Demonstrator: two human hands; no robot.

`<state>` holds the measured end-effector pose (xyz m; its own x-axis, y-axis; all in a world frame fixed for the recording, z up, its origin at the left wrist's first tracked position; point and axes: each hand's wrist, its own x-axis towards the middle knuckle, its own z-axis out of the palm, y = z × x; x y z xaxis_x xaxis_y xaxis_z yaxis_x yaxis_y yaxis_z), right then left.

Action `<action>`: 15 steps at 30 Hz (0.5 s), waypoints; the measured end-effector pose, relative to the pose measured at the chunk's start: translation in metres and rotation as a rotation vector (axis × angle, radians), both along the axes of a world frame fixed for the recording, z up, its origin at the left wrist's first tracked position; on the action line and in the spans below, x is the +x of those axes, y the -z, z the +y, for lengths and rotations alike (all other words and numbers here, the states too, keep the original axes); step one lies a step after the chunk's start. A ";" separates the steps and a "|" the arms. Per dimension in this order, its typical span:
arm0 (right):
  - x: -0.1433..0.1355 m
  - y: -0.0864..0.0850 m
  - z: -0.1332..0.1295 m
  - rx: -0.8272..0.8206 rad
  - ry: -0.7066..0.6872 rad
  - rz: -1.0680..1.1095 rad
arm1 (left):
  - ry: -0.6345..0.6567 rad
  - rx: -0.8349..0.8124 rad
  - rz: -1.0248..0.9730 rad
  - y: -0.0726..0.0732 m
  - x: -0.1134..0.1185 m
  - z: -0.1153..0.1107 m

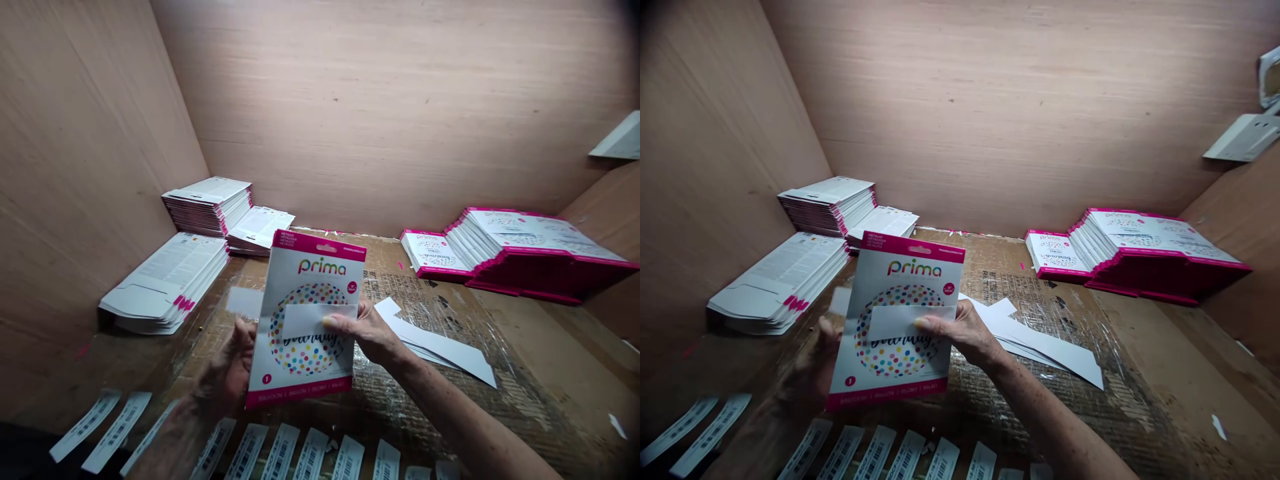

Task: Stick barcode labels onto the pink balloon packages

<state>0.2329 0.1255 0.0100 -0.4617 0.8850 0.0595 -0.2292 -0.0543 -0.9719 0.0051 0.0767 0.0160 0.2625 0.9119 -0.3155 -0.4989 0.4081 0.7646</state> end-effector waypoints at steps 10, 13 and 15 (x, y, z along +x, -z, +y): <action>-0.015 0.014 -0.002 -0.215 0.128 0.004 | -0.283 0.160 0.203 -0.006 0.018 0.003; -0.014 0.013 -0.002 -0.201 0.158 -0.002 | -0.257 0.126 0.019 -0.011 0.008 0.006; -0.012 0.011 -0.001 -0.184 0.169 -0.003 | -0.321 0.088 -0.090 -0.015 0.002 0.009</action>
